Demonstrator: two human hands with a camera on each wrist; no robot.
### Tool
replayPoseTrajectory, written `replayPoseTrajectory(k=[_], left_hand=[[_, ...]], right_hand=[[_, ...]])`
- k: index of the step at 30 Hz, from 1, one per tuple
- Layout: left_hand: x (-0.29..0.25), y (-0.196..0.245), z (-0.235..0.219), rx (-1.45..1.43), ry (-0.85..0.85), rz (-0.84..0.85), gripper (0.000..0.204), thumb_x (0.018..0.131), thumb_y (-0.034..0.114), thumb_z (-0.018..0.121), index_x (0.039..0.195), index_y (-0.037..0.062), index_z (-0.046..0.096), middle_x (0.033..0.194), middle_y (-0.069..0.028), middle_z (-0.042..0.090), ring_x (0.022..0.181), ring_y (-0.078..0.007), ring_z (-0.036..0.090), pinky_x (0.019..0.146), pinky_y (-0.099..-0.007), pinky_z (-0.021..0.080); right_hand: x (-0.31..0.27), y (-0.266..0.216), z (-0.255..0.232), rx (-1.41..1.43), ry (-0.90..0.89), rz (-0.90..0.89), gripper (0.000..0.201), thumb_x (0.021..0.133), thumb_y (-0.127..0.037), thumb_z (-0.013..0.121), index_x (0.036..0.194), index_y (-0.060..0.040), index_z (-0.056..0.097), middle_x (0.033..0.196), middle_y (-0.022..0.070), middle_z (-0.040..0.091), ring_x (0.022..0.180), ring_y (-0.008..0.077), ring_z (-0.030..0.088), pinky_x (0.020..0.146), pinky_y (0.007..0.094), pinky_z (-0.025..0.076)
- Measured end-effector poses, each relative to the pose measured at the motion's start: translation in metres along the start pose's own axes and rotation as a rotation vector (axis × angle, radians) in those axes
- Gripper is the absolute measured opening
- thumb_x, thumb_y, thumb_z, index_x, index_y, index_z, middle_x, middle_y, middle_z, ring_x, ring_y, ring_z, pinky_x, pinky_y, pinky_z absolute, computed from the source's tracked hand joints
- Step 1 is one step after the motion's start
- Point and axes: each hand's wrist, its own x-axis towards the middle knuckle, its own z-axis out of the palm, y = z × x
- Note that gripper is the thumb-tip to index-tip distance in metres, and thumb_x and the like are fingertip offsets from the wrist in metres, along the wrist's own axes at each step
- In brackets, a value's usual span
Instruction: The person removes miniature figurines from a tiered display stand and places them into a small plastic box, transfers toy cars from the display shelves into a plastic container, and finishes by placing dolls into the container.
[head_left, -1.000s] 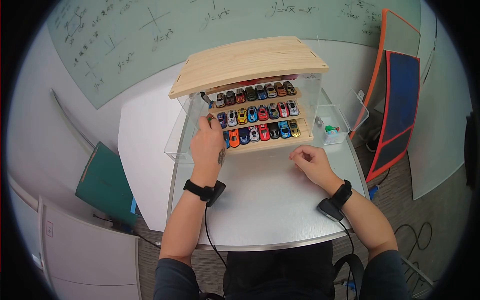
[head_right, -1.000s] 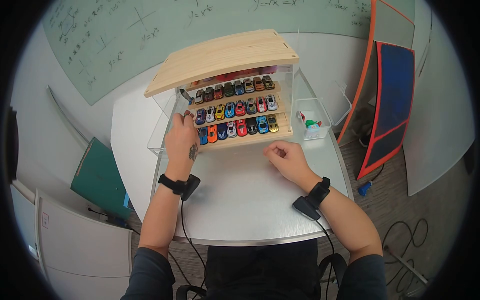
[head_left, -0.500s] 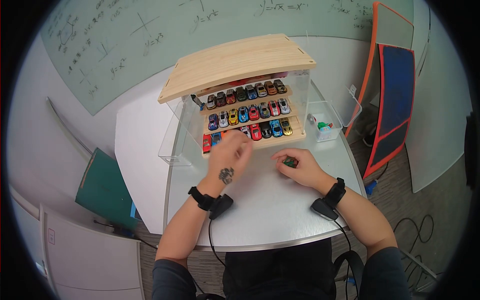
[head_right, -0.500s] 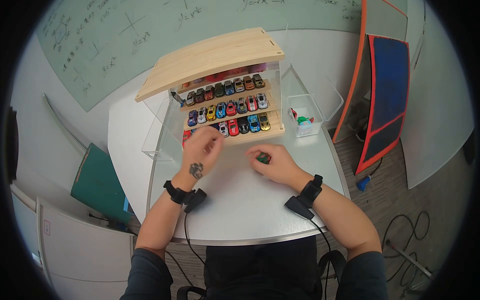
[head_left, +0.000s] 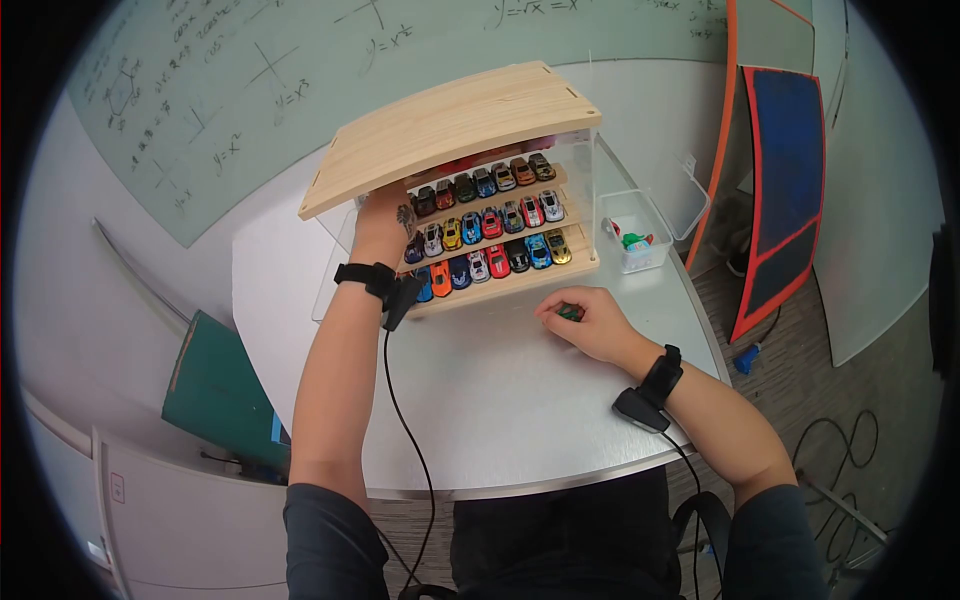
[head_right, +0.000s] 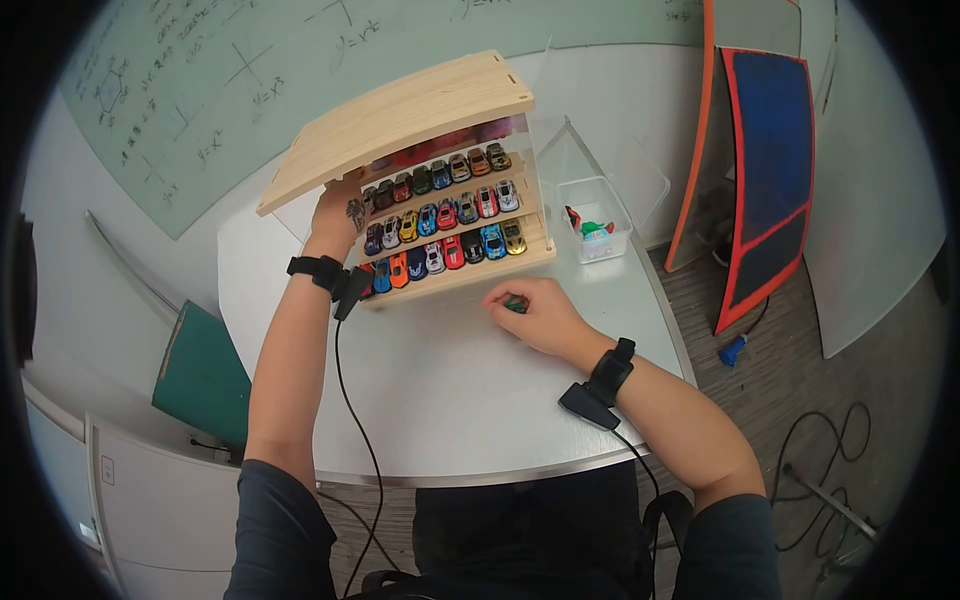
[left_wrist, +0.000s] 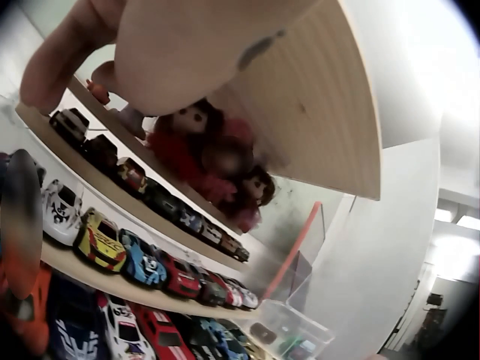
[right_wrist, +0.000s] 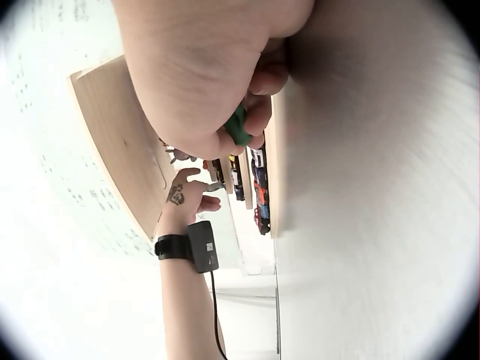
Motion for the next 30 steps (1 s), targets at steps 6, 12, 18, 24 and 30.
replayPoseTrajectory(k=[6,12,18,24,30], left_hand=[[-0.010,0.002,0.007,0.188,0.136,0.017,0.029,0.083,0.008,0.068,0.109,-0.0034,0.062,0.102,-0.0258,0.069,0.098,-0.0383,0.070,0.079,-0.0435,0.059],[-0.069,0.052,-0.053,0.041,0.114,0.121,0.022,0.079,0.007,0.068,0.101,0.0021,0.066,0.093,-0.0190,0.068,0.085,-0.0350,0.071,0.071,-0.0409,0.058],[-0.115,0.104,-0.027,-0.893,-0.309,0.358,0.021,0.085,0.016,0.072,0.100,0.0019,0.070,0.092,-0.0139,0.072,0.078,-0.0230,0.070,0.068,-0.0340,0.055],[-0.042,0.046,-0.026,-0.438,0.155,0.018,0.024,0.089,0.011,0.059,0.103,-0.0047,0.069,0.106,-0.0244,0.070,0.098,-0.0320,0.070,0.082,-0.0401,0.056],[0.018,-0.022,0.022,0.046,0.105,0.120,0.024,0.086,0.008,0.053,0.098,-0.0051,0.069,0.110,-0.0298,0.067,0.108,-0.0356,0.066,0.089,-0.0437,0.054]], right_hand=[[0.001,0.005,0.002,0.020,0.008,-0.027,0.028,0.087,-0.011,0.073,0.114,-0.0045,0.069,0.088,0.0029,0.070,0.073,0.0089,0.063,0.070,0.0257,0.053],[-0.003,-0.011,0.001,0.034,0.012,-0.008,0.063,0.084,-0.011,0.078,0.142,-0.0131,0.052,0.102,0.0059,0.067,0.081,0.0129,0.065,0.077,0.0288,0.054],[0.000,-0.001,0.008,-0.038,0.057,-0.176,0.060,0.085,-0.017,0.078,0.140,-0.0110,0.053,0.103,0.0102,0.068,0.083,0.0139,0.066,0.076,0.0302,0.053],[-0.003,-0.019,0.000,0.025,-0.008,0.139,0.031,0.090,-0.022,0.073,0.115,-0.0042,0.066,0.080,0.0065,0.068,0.068,0.0134,0.060,0.065,0.0296,0.049],[0.002,0.003,0.003,-0.033,0.003,-0.027,0.023,0.092,-0.017,0.072,0.110,-0.0038,0.067,0.078,0.0017,0.066,0.058,0.0067,0.059,0.053,0.0237,0.049]])
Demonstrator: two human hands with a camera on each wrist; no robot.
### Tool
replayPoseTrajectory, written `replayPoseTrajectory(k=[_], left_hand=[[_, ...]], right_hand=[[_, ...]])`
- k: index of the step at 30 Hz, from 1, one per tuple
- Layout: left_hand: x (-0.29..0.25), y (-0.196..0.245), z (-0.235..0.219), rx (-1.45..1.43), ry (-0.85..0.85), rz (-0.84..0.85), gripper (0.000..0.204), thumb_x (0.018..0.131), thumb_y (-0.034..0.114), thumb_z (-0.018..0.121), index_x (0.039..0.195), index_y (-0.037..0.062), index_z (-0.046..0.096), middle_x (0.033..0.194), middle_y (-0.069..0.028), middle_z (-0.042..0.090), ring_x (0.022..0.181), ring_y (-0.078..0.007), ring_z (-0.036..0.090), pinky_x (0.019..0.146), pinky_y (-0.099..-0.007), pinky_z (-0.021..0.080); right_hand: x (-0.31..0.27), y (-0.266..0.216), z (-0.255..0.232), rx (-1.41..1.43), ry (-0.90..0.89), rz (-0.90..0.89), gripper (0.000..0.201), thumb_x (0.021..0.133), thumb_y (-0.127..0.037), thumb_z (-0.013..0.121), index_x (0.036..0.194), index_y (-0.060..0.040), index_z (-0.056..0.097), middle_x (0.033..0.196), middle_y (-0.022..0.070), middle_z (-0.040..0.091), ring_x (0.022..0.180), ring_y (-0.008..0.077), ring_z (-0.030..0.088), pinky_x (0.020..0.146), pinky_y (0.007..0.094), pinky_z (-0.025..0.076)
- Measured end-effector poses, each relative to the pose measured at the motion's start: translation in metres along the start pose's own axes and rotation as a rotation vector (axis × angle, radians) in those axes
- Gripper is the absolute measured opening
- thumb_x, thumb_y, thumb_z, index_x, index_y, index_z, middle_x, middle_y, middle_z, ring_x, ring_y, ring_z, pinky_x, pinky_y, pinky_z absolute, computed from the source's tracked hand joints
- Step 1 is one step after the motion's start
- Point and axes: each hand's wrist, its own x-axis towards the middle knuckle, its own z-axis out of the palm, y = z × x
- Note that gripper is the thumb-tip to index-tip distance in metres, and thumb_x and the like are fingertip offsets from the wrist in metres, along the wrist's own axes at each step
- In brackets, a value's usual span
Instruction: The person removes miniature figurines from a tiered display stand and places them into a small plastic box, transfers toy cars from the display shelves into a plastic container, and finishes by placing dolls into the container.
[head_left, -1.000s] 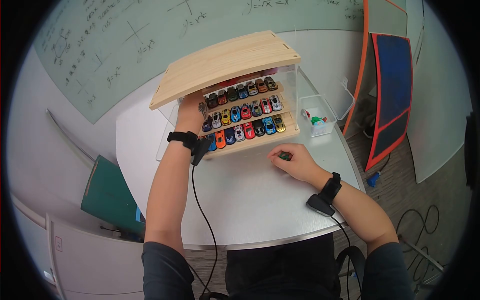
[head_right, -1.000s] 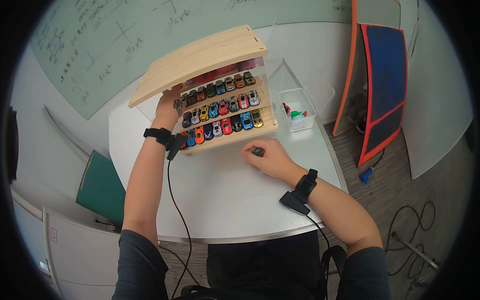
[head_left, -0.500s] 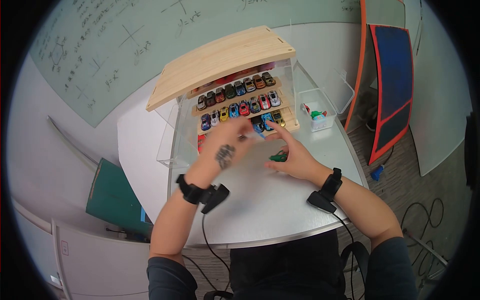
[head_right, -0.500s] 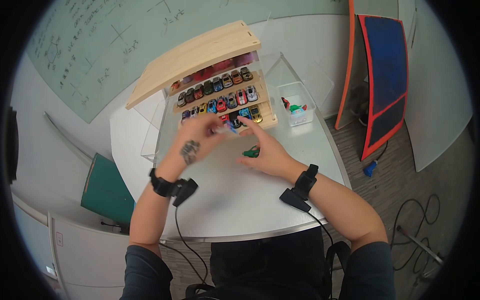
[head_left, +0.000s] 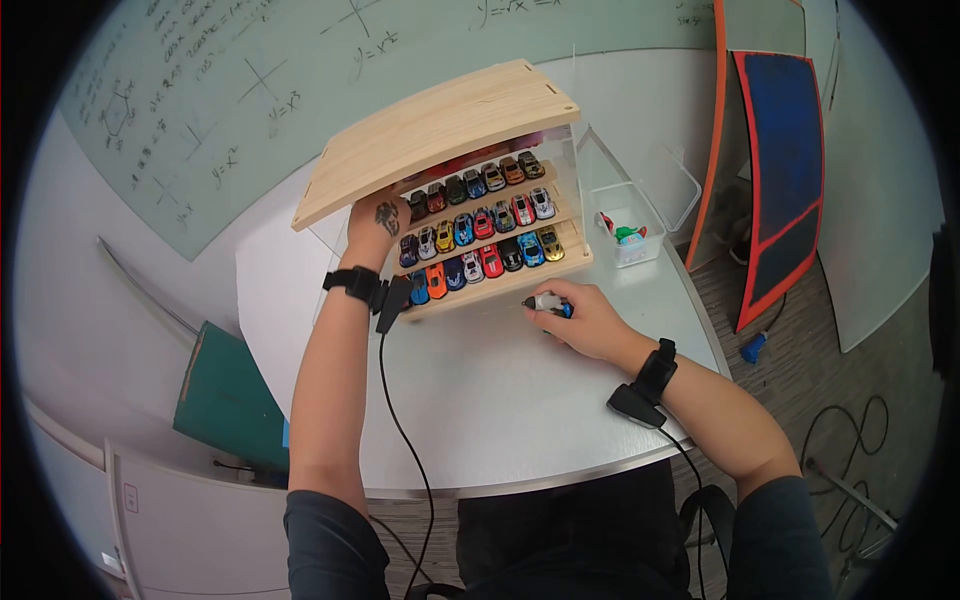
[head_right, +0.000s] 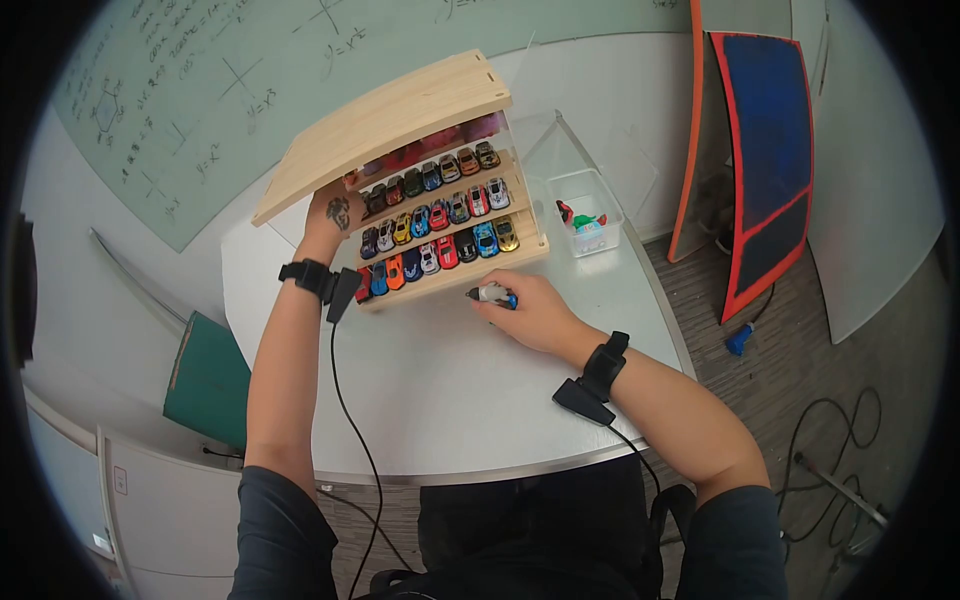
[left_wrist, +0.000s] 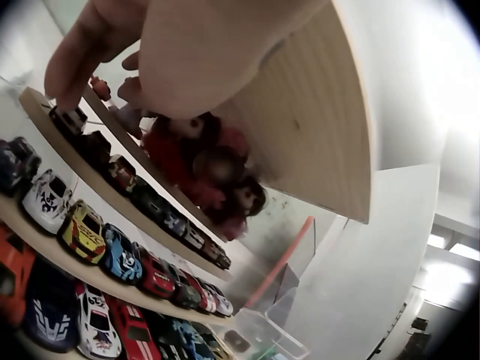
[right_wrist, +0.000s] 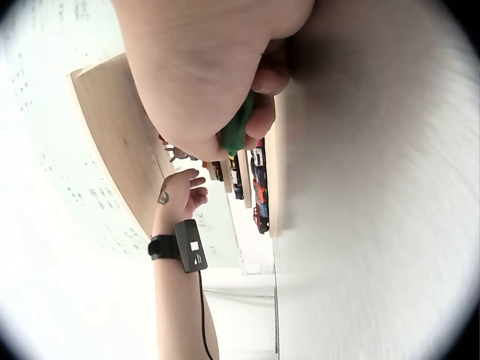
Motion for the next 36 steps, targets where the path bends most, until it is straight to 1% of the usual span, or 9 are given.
replayPoseTrajectory(k=[2,8,12,15,17,19,24,29,36], left_hand=[[0.016,-0.004,0.006,0.201,-0.067,0.160,0.024,0.087,0.009,0.052,0.098,-0.0042,0.069,0.102,-0.0292,0.069,0.103,-0.0349,0.069,0.088,-0.0430,0.054],[0.037,-0.015,0.022,-0.164,-0.106,-0.128,0.033,0.100,0.020,0.043,0.094,-0.0031,0.065,0.064,-0.0160,0.065,0.046,-0.0248,0.064,0.041,-0.0359,0.049],[0.037,-0.027,0.041,-0.150,0.038,-0.107,0.030,0.100,0.020,0.044,0.095,-0.0007,0.066,0.063,-0.0162,0.064,0.045,-0.0232,0.063,0.043,-0.0346,0.050],[0.028,-0.017,0.027,-0.145,0.006,-0.189,0.026,0.097,0.020,0.050,0.095,0.0001,0.067,0.068,-0.0189,0.067,0.055,-0.0293,0.068,0.052,-0.0385,0.055],[0.011,-0.010,0.016,0.057,0.229,-0.014,0.024,0.092,0.022,0.056,0.097,0.0009,0.068,0.077,-0.0221,0.071,0.073,-0.0382,0.071,0.066,-0.0431,0.057],[-0.026,0.038,-0.041,-0.161,0.122,-0.178,0.028,0.088,0.027,0.064,0.089,-0.0004,0.071,0.084,-0.0261,0.070,0.084,-0.0457,0.067,0.073,-0.0456,0.055],[-0.112,0.097,-0.056,-0.883,-0.338,0.101,0.031,0.083,0.013,0.071,0.113,0.0091,0.073,0.084,-0.0040,0.065,0.068,-0.0132,0.063,0.067,-0.0285,0.053],[-0.149,0.121,-0.016,-1.206,-0.496,0.074,0.037,0.088,0.004,0.072,0.124,0.0021,0.065,0.089,-0.0017,0.064,0.072,-0.0079,0.063,0.067,-0.0220,0.052],[-0.160,0.126,0.005,-1.638,-0.577,-0.216,0.021,0.091,0.001,0.071,0.111,-0.0004,0.063,0.088,-0.0055,0.071,0.074,-0.0106,0.067,0.066,-0.0253,0.058]], right_hand=[[-0.001,0.003,0.000,-0.008,-0.006,-0.008,0.023,0.092,-0.017,0.072,0.109,-0.0037,0.067,0.078,0.0015,0.066,0.059,0.0067,0.060,0.054,0.0238,0.049],[-0.001,-0.003,-0.002,-0.036,-0.020,0.018,0.023,0.092,-0.016,0.072,0.110,-0.0042,0.067,0.079,0.0018,0.067,0.061,0.0073,0.061,0.056,0.0242,0.050],[0.001,0.002,-0.002,-0.068,-0.003,-0.043,0.023,0.092,-0.016,0.071,0.111,-0.0043,0.067,0.078,0.0017,0.067,0.061,0.0075,0.061,0.056,0.0239,0.050],[-0.001,-0.008,-0.004,-0.023,-0.026,0.036,0.024,0.093,-0.016,0.071,0.113,-0.0048,0.067,0.082,0.0027,0.067,0.063,0.0076,0.061,0.057,0.0238,0.051],[-0.002,-0.010,-0.004,0.026,-0.050,0.120,0.026,0.093,-0.016,0.071,0.116,-0.0054,0.067,0.086,0.0038,0.068,0.065,0.0077,0.062,0.057,0.0239,0.051],[-0.003,-0.004,-0.002,-0.011,0.017,-0.065,0.036,0.093,-0.021,0.069,0.127,-0.0099,0.066,0.089,0.0059,0.067,0.072,0.0138,0.062,0.062,0.0281,0.052],[-0.005,-0.015,0.001,0.275,-0.009,0.116,0.047,0.097,-0.022,0.065,0.143,-0.0142,0.057,0.085,0.0020,0.062,0.073,0.0092,0.060,0.059,0.0249,0.052],[-0.005,-0.020,-0.006,0.220,-0.097,0.242,0.048,0.097,-0.021,0.065,0.144,-0.0143,0.057,0.084,0.0021,0.067,0.066,0.0084,0.060,0.060,0.0238,0.052],[-0.003,-0.010,-0.009,-0.045,0.090,-0.058,0.027,0.093,-0.015,0.066,0.118,-0.0040,0.069,0.089,0.0065,0.071,0.073,0.0094,0.065,0.064,0.0266,0.053]])
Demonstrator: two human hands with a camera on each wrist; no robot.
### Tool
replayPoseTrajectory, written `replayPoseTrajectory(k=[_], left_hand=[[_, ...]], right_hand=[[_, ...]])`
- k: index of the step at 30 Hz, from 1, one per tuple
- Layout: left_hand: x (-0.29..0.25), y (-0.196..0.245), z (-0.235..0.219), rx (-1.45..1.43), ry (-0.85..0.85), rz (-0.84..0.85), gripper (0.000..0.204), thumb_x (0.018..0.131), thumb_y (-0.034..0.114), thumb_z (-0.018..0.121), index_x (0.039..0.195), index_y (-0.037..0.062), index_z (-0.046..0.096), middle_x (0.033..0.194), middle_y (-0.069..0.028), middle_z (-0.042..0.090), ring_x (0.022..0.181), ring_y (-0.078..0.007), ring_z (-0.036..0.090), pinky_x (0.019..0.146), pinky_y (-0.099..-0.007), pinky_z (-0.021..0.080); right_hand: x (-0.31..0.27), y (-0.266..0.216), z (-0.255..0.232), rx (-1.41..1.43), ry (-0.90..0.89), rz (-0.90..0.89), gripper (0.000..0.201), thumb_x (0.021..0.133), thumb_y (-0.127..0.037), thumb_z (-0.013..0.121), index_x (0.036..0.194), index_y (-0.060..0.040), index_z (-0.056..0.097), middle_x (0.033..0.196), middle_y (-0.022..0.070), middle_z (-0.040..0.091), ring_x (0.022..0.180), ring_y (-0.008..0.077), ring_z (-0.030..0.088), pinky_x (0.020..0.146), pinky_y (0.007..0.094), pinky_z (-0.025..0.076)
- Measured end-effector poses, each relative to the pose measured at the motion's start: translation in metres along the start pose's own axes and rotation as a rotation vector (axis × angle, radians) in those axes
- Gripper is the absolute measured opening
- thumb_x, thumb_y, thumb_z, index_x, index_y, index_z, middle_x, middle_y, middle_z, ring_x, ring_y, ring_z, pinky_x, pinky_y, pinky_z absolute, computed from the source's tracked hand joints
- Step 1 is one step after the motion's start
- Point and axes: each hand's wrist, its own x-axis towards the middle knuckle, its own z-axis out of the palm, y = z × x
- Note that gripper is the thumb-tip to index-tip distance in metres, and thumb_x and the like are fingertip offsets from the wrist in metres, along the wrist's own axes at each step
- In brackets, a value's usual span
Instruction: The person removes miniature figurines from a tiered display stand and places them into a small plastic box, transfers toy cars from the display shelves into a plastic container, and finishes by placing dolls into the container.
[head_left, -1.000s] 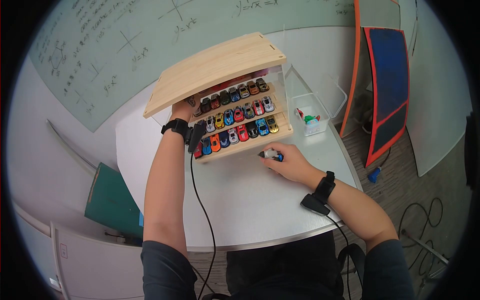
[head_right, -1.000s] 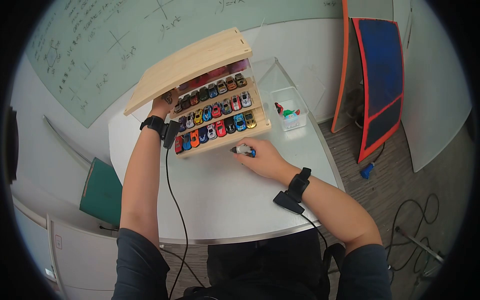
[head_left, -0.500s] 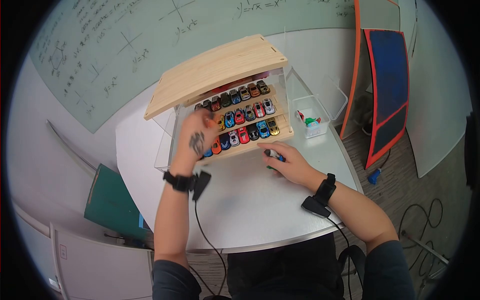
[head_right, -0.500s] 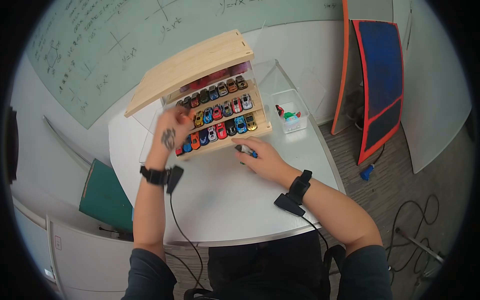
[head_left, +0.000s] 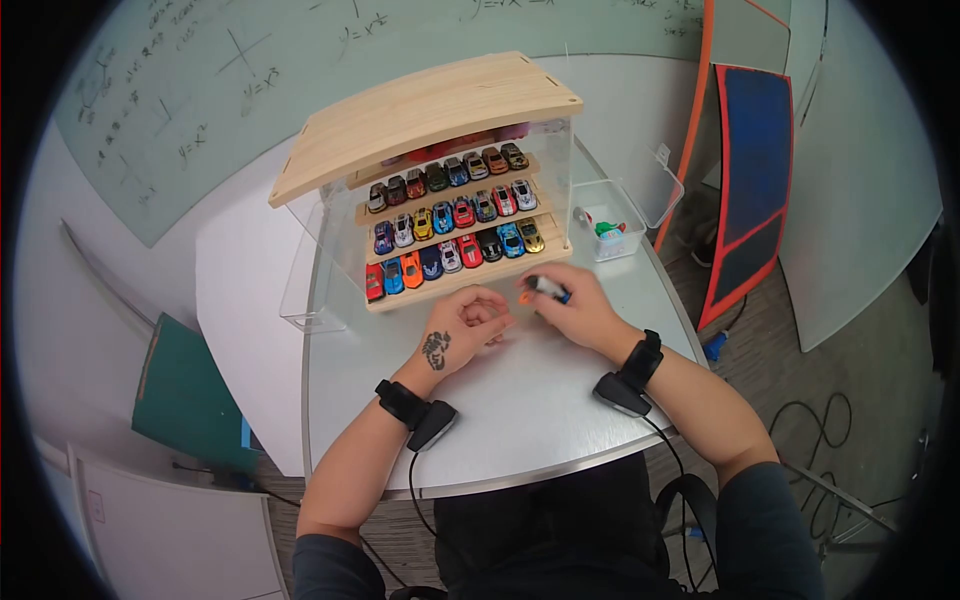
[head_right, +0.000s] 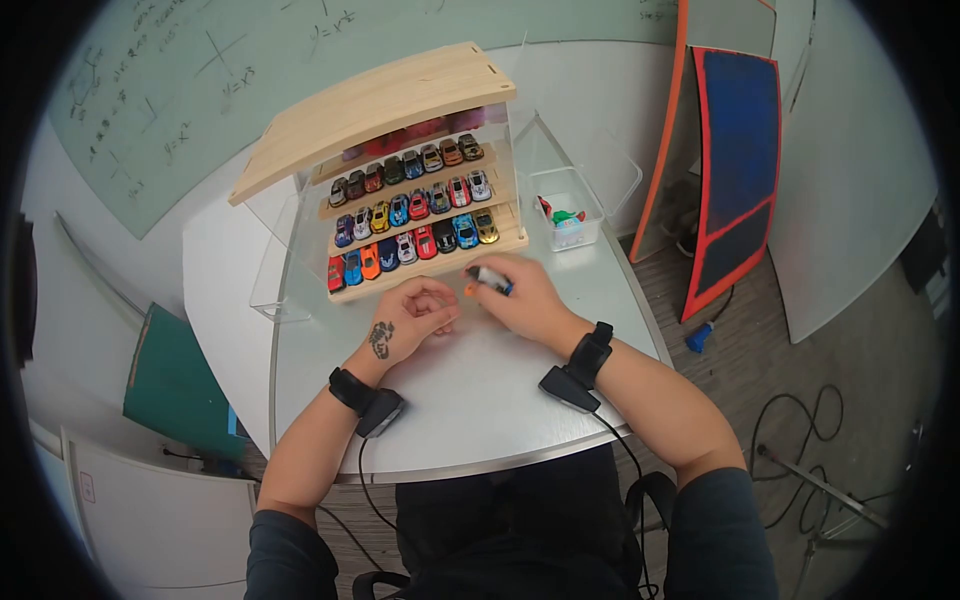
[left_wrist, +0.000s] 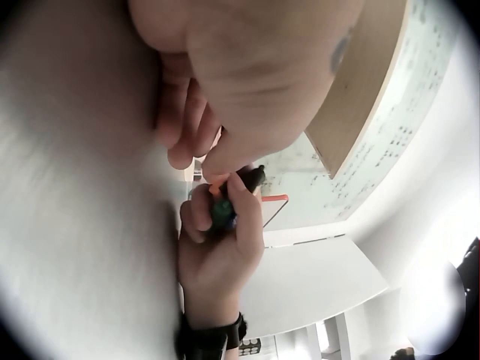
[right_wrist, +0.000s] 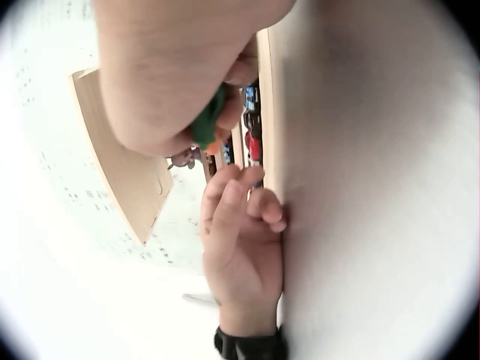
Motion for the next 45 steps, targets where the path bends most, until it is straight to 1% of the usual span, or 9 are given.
replayPoseTrajectory(k=[1,5,7,11,16,22,31,37,45], left_hand=[[-0.001,-0.002,0.000,-0.024,0.014,-0.018,0.019,0.092,0.001,0.070,0.110,-0.0004,0.064,0.087,-0.0050,0.070,0.074,-0.0104,0.067,0.066,-0.0252,0.058],[-0.004,-0.005,-0.002,0.026,0.013,-0.008,0.012,0.094,0.003,0.068,0.105,-0.0003,0.065,0.085,-0.0041,0.069,0.073,-0.0100,0.066,0.066,-0.0252,0.058],[-0.003,-0.004,-0.001,0.067,0.011,-0.017,0.008,0.095,0.004,0.066,0.102,-0.0003,0.067,0.084,-0.0037,0.068,0.071,-0.0095,0.065,0.066,-0.0253,0.057],[0.000,-0.009,-0.002,0.014,-0.011,-0.009,0.008,0.095,0.004,0.065,0.101,-0.0005,0.067,0.084,-0.0037,0.068,0.070,-0.0092,0.065,0.066,-0.0251,0.057],[-0.001,-0.010,-0.001,0.079,-0.005,0.011,0.007,0.095,0.003,0.064,0.100,-0.0004,0.067,0.081,-0.0039,0.068,0.069,-0.0088,0.064,0.065,-0.0249,0.056],[-0.001,-0.010,-0.001,0.074,-0.013,0.016,0.006,0.095,0.003,0.063,0.100,-0.0003,0.066,0.080,-0.0038,0.067,0.069,-0.0092,0.064,0.065,-0.0253,0.056],[-0.001,-0.009,-0.002,0.165,-0.019,0.090,0.008,0.094,0.004,0.064,0.099,-0.0005,0.066,0.079,-0.0039,0.068,0.068,-0.0095,0.065,0.062,-0.0243,0.052],[-0.001,-0.009,-0.002,0.143,-0.019,0.098,0.009,0.093,0.005,0.062,0.098,-0.0012,0.066,0.079,-0.0037,0.068,0.067,-0.0093,0.065,0.062,-0.0243,0.051],[-0.001,-0.011,-0.002,0.150,-0.009,0.136,0.009,0.093,0.005,0.062,0.098,-0.0008,0.066,0.080,-0.0039,0.068,0.067,-0.0091,0.064,0.062,-0.0244,0.052]], right_hand=[[0.001,0.003,-0.001,-0.013,0.121,-0.132,0.023,0.093,-0.013,0.065,0.113,-0.0017,0.068,0.088,0.0067,0.071,0.076,0.0102,0.065,0.067,0.0273,0.053],[0.007,-0.010,-0.034,0.058,0.303,-0.069,0.021,0.092,-0.011,0.064,0.109,0.0004,0.066,0.090,0.0083,0.070,0.077,0.0133,0.066,0.071,0.0292,0.053],[0.016,-0.009,-0.056,-0.145,0.443,-0.036,0.023,0.092,-0.013,0.062,0.110,-0.0002,0.066,0.095,0.0099,0.069,0.078,0.0170,0.066,0.073,0.0300,0.052],[0.025,-0.006,-0.076,-0.345,0.470,0.025,0.022,0.093,-0.015,0.063,0.109,-0.0008,0.066,0.104,0.0128,0.068,0.083,0.0227,0.066,0.074,0.0330,0.052],[0.048,-0.020,-0.080,-0.810,0.301,-0.016,0.025,0.088,-0.016,0.064,0.110,-0.0052,0.069,0.103,0.0157,0.066,0.090,0.0357,0.066,0.077,0.0449,0.054],[0.068,-0.004,-0.100,-1.116,0.197,0.152,0.028,0.087,-0.018,0.067,0.114,-0.0093,0.070,0.104,0.0139,0.068,0.098,0.0327,0.067,0.085,0.0420,0.054],[0.054,-0.037,-0.087,-1.252,0.116,0.174,0.030,0.088,-0.021,0.069,0.116,-0.0124,0.071,0.104,0.0145,0.072,0.094,0.0327,0.070,0.081,0.0440,0.056],[0.055,-0.066,-0.068,-1.017,0.063,0.061,0.019,0.087,-0.017,0.068,0.101,-0.0058,0.074,0.094,0.0143,0.074,0.085,0.0342,0.071,0.076,0.0448,0.056],[0.056,-0.070,-0.043,-1.170,0.108,0.038,0.014,0.086,-0.018,0.066,0.087,-0.0065,0.075,0.075,0.0159,0.071,0.073,0.0365,0.069,0.068,0.0449,0.056]])
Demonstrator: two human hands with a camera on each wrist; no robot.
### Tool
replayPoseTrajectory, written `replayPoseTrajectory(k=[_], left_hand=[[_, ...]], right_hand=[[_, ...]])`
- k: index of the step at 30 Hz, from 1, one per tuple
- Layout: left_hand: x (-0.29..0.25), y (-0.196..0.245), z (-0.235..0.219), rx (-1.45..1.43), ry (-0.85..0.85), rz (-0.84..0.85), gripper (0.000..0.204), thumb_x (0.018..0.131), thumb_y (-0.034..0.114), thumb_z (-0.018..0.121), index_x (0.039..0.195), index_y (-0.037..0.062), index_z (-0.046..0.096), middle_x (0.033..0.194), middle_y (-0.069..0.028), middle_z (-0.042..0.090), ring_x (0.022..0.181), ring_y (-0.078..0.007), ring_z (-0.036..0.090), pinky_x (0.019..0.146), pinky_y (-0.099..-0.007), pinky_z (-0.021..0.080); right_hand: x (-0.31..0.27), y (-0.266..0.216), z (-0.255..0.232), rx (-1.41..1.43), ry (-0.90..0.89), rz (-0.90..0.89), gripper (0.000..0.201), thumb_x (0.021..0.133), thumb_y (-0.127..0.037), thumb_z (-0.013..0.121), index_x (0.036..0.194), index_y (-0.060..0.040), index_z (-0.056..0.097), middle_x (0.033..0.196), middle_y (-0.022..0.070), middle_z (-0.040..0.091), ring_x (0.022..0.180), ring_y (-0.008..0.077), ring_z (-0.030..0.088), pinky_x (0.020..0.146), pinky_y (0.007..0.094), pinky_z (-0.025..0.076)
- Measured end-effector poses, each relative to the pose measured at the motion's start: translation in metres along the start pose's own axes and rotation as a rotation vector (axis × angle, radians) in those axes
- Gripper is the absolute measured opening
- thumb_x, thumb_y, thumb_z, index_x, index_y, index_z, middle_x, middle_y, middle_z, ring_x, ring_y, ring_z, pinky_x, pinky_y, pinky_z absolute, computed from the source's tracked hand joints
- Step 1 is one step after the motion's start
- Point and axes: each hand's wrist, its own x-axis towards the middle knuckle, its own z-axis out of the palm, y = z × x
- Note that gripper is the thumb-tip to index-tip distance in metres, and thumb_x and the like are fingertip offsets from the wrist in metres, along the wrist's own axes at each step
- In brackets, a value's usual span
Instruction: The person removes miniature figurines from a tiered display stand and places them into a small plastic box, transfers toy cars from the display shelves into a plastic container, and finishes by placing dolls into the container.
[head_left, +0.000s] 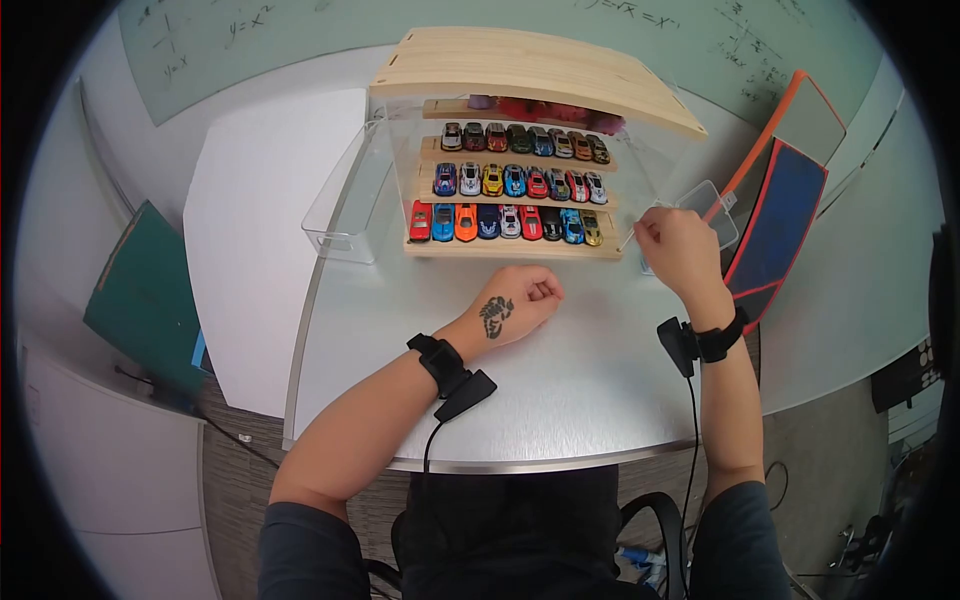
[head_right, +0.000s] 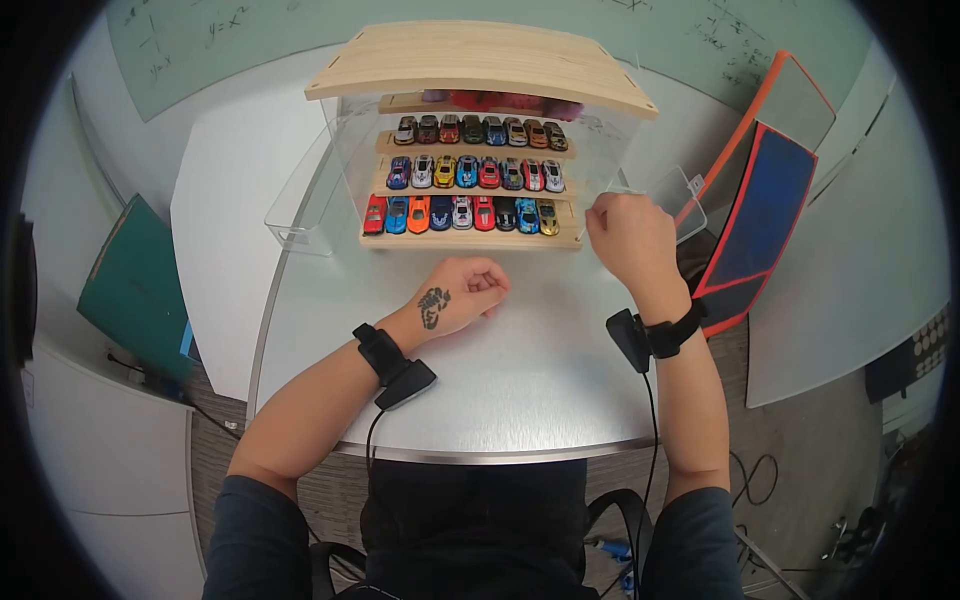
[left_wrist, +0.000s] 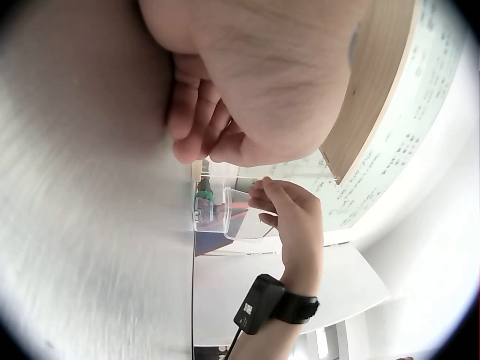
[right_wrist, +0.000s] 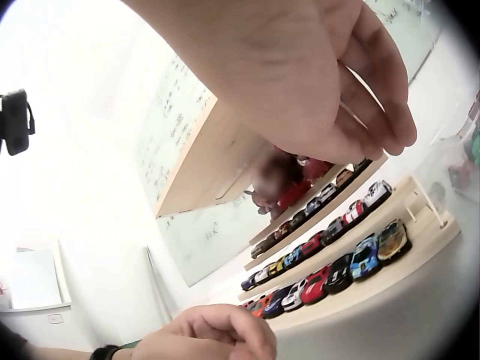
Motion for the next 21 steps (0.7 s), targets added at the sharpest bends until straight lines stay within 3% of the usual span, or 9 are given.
replayPoseTrajectory(k=[5,8,10,11,13,17,19,20,21], left_hand=[[0.001,-0.005,0.001,-0.001,0.004,0.022,0.009,0.092,0.005,0.062,0.098,-0.0004,0.066,0.079,-0.0038,0.067,0.066,-0.0089,0.064,0.062,-0.0244,0.052],[0.001,-0.004,0.001,0.005,0.009,0.034,0.008,0.092,0.005,0.063,0.096,-0.0002,0.066,0.079,-0.0035,0.067,0.066,-0.0088,0.064,0.062,-0.0243,0.051],[0.001,-0.002,0.001,0.005,-0.006,0.028,0.007,0.092,0.005,0.063,0.095,-0.0006,0.067,0.078,-0.0034,0.067,0.065,-0.0090,0.063,0.062,-0.0245,0.051],[0.001,-0.002,0.002,0.006,-0.003,0.027,0.007,0.092,0.005,0.063,0.095,-0.0006,0.067,0.078,-0.0034,0.067,0.065,-0.0090,0.063,0.062,-0.0245,0.051],[0.001,-0.002,0.003,-0.018,0.039,0.024,0.012,0.086,0.008,0.064,0.090,-0.0022,0.069,0.075,-0.0082,0.068,0.069,-0.0141,0.063,0.067,-0.0286,0.053],[0.002,-0.003,0.003,-0.018,0.047,0.011,0.013,0.085,0.008,0.064,0.091,-0.0027,0.070,0.076,-0.0084,0.068,0.069,-0.0141,0.063,0.068,-0.0288,0.053],[0.002,-0.004,0.003,-0.021,0.029,0.043,0.008,0.090,0.004,0.064,0.095,-0.0017,0.067,0.076,-0.0048,0.066,0.064,-0.0102,0.063,0.062,-0.0255,0.052],[0.002,-0.004,0.002,-0.016,0.034,0.041,0.008,0.090,0.004,0.064,0.095,-0.0017,0.067,0.076,-0.0048,0.066,0.064,-0.0102,0.063,0.062,-0.0255,0.052],[0.002,-0.003,0.002,-0.010,0.027,0.046,0.009,0.090,0.004,0.064,0.095,-0.0020,0.068,0.076,-0.0051,0.066,0.065,-0.0107,0.063,0.062,-0.0258,0.051]], right_hand=[[0.000,-0.016,0.007,0.100,-0.063,-0.034,0.013,0.085,-0.016,0.066,0.085,-0.0081,0.075,0.072,0.0157,0.070,0.072,0.0361,0.069,0.068,0.0451,0.056],[0.007,-0.020,0.024,0.133,-0.076,-0.097,0.014,0.085,-0.015,0.066,0.093,-0.0076,0.075,0.083,0.0152,0.072,0.076,0.0328,0.071,0.070,0.0428,0.056],[0.019,-0.030,0.033,0.422,-0.057,-0.300,0.023,0.085,-0.013,0.066,0.105,-0.0058,0.073,0.105,0.0158,0.072,0.080,0.0296,0.071,0.075,0.0401,0.056],[0.028,-0.037,0.037,0.424,-0.058,-0.303,0.023,0.085,-0.013,0.066,0.105,-0.0058,0.073,0.105,0.0158,0.072,0.080,0.0296,0.071,0.075,0.0401,0.056],[0.054,-0.055,0.044,0.627,-0.090,-0.404,0.033,0.086,-0.012,0.065,0.118,-0.0055,0.069,0.123,0.0164,0.066,0.084,0.0284,0.070,0.080,0.0383,0.056],[0.105,-0.098,0.052,0.624,-0.082,-0.468,0.043,0.089,-0.009,0.063,0.132,-0.0062,0.062,0.126,0.0144,0.060,0.093,0.0242,0.068,0.085,0.0345,0.056],[0.127,-0.118,0.063,0.515,-0.019,-0.460,0.050,0.087,-0.016,0.064,0.136,-0.0080,0.060,0.125,0.0169,0.065,0.098,0.0317,0.069,0.085,0.0412,0.056],[0.137,-0.125,0.066,0.521,-0.017,-0.465,0.050,0.087,-0.016,0.064,0.136,-0.0080,0.060,0.125,0.0169,0.065,0.098,0.0317,0.069,0.085,0.0412,0.056],[0.144,-0.135,0.065,0.352,-0.017,-0.428,0.054,0.088,-0.020,0.063,0.140,-0.0103,0.056,0.127,0.0175,0.064,0.103,0.0329,0.067,0.089,0.0419,0.055]])
